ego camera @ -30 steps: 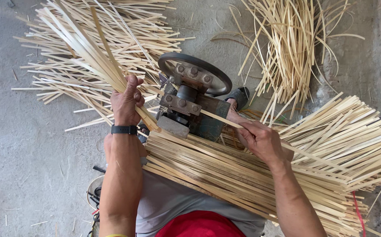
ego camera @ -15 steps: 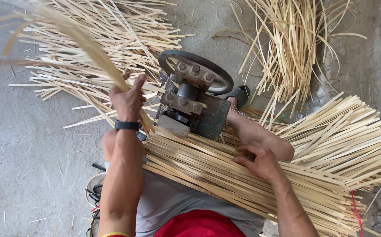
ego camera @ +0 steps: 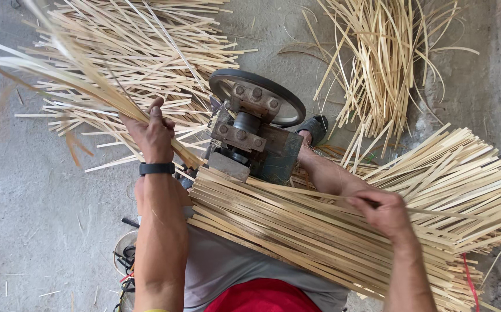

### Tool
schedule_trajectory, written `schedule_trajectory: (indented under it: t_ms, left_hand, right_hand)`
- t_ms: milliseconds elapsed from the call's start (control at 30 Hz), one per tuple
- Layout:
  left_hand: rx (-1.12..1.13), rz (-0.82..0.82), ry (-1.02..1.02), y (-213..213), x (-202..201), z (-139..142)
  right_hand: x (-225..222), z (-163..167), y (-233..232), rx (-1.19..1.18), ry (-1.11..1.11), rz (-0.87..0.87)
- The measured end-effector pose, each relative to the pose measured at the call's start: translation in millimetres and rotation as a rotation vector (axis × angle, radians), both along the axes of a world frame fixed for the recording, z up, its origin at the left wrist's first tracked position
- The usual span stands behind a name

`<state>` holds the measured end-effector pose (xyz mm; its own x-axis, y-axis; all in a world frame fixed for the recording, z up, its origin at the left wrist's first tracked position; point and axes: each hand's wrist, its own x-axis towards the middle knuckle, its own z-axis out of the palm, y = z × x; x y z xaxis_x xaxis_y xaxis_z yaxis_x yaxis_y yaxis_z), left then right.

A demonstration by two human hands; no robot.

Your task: The person sits on the floor and uses a manual splitting machine to peel thin strips from bamboo rods. They feed each rod through the machine, collect the resulting strips, and place them into a growing pile on the floor.

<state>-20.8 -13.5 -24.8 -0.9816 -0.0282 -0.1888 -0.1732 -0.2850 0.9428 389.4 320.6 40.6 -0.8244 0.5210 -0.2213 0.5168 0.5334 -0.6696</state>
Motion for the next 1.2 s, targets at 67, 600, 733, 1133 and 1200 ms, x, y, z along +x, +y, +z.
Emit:
schedule_trajectory:
  t_ms: [67, 600, 733, 1133, 1200]
  left_hand:
    - [-0.008, 0.006, -0.008, -4.6, 2.5, 5.0]
    - [0.062, -0.167, -0.162, 1.6, 16.0, 28.5]
    - [0.055, -0.188, -0.162, 13.0, 22.6, 34.4]
    - [0.091, -0.189, -0.196, 20.2, 24.9, 26.1]
    - [0.098, -0.184, -0.211, 19.5, 24.8, 24.2]
  right_hand:
    - [8.0, 3.8, 18.5, 0.040, 0.016, -0.052]
    - [-28.0, -34.6, 2.8, 0.277, 0.095, -0.007]
    - [-33.2, -25.8, 1.6, 0.252, 0.025, -0.023]
    - [-34.6, -8.4, -62.3, 0.096, -0.075, 0.257]
    - [-30.9, -11.6, -61.1, 0.117, -0.064, 0.260]
